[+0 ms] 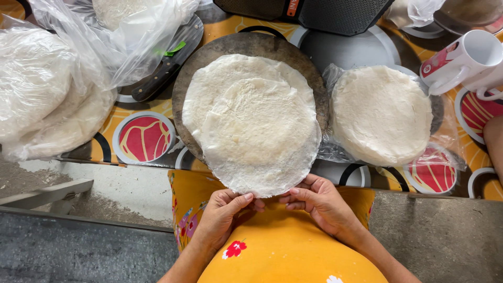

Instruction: The person separates thin white flatbread wrappers from a stack one by one by hand on a table.

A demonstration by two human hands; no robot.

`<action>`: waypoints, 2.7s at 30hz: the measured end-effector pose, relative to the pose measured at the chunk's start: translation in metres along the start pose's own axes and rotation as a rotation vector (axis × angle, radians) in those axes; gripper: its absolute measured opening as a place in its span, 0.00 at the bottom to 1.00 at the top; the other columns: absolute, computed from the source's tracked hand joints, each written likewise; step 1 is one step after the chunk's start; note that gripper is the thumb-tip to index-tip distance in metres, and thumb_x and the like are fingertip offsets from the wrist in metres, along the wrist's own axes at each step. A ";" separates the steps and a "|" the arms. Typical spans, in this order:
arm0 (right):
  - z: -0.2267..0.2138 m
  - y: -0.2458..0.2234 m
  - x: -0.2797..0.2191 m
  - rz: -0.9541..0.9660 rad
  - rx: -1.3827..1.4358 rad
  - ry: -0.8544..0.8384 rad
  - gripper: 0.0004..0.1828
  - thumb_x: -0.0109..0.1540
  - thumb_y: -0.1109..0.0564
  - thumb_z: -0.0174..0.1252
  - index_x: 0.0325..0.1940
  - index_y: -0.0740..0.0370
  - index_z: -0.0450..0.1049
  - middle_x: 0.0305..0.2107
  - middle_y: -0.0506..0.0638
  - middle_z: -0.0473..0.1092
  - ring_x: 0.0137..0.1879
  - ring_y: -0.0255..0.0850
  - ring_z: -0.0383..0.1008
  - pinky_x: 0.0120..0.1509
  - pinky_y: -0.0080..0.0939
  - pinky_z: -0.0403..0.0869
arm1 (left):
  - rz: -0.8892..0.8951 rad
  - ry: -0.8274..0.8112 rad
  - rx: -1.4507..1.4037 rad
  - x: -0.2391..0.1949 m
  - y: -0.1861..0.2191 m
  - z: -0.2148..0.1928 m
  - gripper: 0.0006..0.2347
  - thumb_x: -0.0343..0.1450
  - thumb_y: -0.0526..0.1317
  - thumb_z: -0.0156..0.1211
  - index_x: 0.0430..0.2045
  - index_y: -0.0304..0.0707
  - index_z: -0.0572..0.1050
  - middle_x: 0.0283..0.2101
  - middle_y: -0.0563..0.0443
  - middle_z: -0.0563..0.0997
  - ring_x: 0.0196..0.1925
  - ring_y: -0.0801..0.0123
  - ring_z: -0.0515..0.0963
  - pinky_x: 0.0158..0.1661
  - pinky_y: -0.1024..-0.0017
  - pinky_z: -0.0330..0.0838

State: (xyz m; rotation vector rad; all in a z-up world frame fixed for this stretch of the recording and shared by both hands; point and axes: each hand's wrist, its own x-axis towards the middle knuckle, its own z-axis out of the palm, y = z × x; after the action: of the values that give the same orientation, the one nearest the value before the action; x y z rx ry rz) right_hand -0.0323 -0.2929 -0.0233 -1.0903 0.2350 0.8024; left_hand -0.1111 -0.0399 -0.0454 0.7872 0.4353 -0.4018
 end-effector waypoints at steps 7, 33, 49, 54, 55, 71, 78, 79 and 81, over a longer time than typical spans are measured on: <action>0.020 -0.002 -0.013 -0.681 -0.770 0.284 0.10 0.63 0.59 0.69 0.35 0.66 0.76 0.21 0.46 0.73 0.26 0.32 0.68 0.27 0.31 0.66 | 0.220 -0.037 0.203 0.008 -0.009 -0.007 0.09 0.73 0.34 0.60 0.35 0.23 0.82 0.35 0.44 0.86 0.36 0.67 0.85 0.42 0.70 0.80; 0.094 -0.044 0.015 -1.180 -1.404 -0.127 0.06 0.59 0.58 0.68 0.39 0.59 0.79 0.33 0.46 0.75 0.44 0.42 0.75 0.56 0.45 0.65 | 0.718 0.142 0.850 -0.005 0.022 0.018 0.04 0.72 0.33 0.62 0.34 0.30 0.81 0.28 0.48 0.84 0.30 0.72 0.83 0.34 0.75 0.75; 0.093 -0.054 0.021 -1.185 -1.397 -0.118 0.06 0.60 0.60 0.66 0.37 0.60 0.75 0.32 0.49 0.72 0.42 0.45 0.74 0.56 0.47 0.66 | 0.577 0.204 0.820 0.000 0.016 0.011 0.08 0.71 0.36 0.64 0.26 0.27 0.81 0.23 0.50 0.85 0.26 0.79 0.79 0.28 0.76 0.73; 0.077 -0.049 0.011 -1.211 -1.335 -0.057 0.06 0.57 0.64 0.66 0.37 0.61 0.77 0.34 0.51 0.74 0.42 0.47 0.75 0.52 0.48 0.69 | 0.534 0.194 0.741 0.000 0.007 -0.003 0.10 0.74 0.37 0.60 0.26 0.28 0.82 0.24 0.54 0.83 0.28 0.81 0.77 0.32 0.78 0.73; 0.069 -0.046 0.006 -1.292 -1.323 -0.026 0.09 0.56 0.67 0.62 0.40 0.64 0.76 0.38 0.54 0.75 0.45 0.50 0.75 0.54 0.49 0.70 | 0.517 0.195 0.746 -0.001 0.006 -0.006 0.09 0.73 0.37 0.60 0.27 0.28 0.82 0.24 0.54 0.83 0.29 0.81 0.77 0.32 0.79 0.72; -0.037 -0.018 0.028 -0.299 -0.158 0.240 0.11 0.68 0.57 0.59 0.47 0.69 0.77 0.32 0.61 0.77 0.33 0.41 0.80 0.34 0.40 0.79 | 0.405 0.178 0.552 -0.002 -0.002 -0.036 0.09 0.75 0.34 0.61 0.30 0.22 0.82 0.28 0.52 0.80 0.31 0.79 0.71 0.32 0.78 0.66; -0.007 -0.007 0.010 -0.090 0.035 0.063 0.10 0.63 0.59 0.57 0.44 0.68 0.77 0.35 0.54 0.80 0.39 0.39 0.83 0.42 0.41 0.83 | 0.434 0.213 0.140 -0.011 0.031 -0.042 0.08 0.73 0.32 0.54 0.35 0.24 0.79 0.34 0.49 0.84 0.35 0.75 0.80 0.39 0.77 0.73; -0.006 -0.006 0.011 -0.120 -0.016 0.080 0.09 0.64 0.59 0.56 0.44 0.68 0.77 0.34 0.54 0.80 0.39 0.38 0.82 0.41 0.40 0.82 | 0.444 0.205 0.132 -0.011 0.034 -0.042 0.08 0.74 0.32 0.54 0.36 0.24 0.79 0.35 0.49 0.83 0.35 0.75 0.79 0.38 0.77 0.71; -0.006 -0.007 0.014 -0.152 -0.063 0.107 0.09 0.66 0.59 0.56 0.45 0.68 0.77 0.34 0.55 0.80 0.39 0.39 0.82 0.40 0.40 0.82 | 0.457 0.196 0.125 -0.011 0.037 -0.042 0.08 0.76 0.32 0.55 0.38 0.23 0.79 0.35 0.48 0.83 0.34 0.76 0.77 0.36 0.78 0.68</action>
State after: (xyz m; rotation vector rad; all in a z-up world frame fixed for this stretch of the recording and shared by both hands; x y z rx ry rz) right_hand -0.0165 -0.2932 -0.0283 -1.1974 0.2148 0.6197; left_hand -0.1118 0.0171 -0.0448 1.0225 0.3999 0.0760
